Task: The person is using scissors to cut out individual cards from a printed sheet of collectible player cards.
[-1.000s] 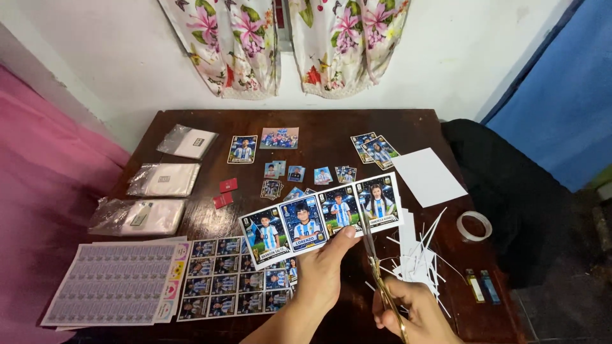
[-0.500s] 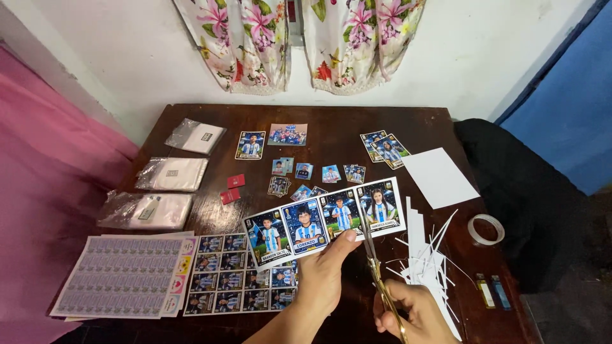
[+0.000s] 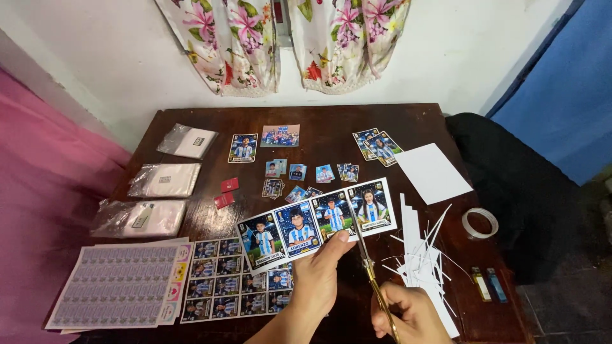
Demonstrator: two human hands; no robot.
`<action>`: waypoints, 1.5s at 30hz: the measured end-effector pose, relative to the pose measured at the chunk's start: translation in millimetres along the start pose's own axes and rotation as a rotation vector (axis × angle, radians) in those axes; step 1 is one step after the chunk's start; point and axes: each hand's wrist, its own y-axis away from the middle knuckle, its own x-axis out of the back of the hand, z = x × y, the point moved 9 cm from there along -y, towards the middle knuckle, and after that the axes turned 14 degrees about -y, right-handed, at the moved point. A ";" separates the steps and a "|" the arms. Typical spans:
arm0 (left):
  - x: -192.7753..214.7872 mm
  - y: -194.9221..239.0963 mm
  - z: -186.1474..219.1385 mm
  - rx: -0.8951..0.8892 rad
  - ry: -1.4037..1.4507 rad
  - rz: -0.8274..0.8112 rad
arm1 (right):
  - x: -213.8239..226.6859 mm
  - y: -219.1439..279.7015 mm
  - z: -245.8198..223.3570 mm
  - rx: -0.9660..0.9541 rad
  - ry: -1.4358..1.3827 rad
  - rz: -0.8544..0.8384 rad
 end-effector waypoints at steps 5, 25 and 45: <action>2.9 0.8 -7.1 0.006 0.011 0.020 | 0.7 2.0 8.9 -0.040 -0.058 0.017; 69.2 -0.9 -170.5 0.456 -0.036 0.140 | 17.5 -9.6 178.3 -0.361 -0.372 0.090; 102.6 -59.1 -287.7 0.586 -0.138 0.182 | 53.2 -66.8 228.3 -0.447 -0.338 0.283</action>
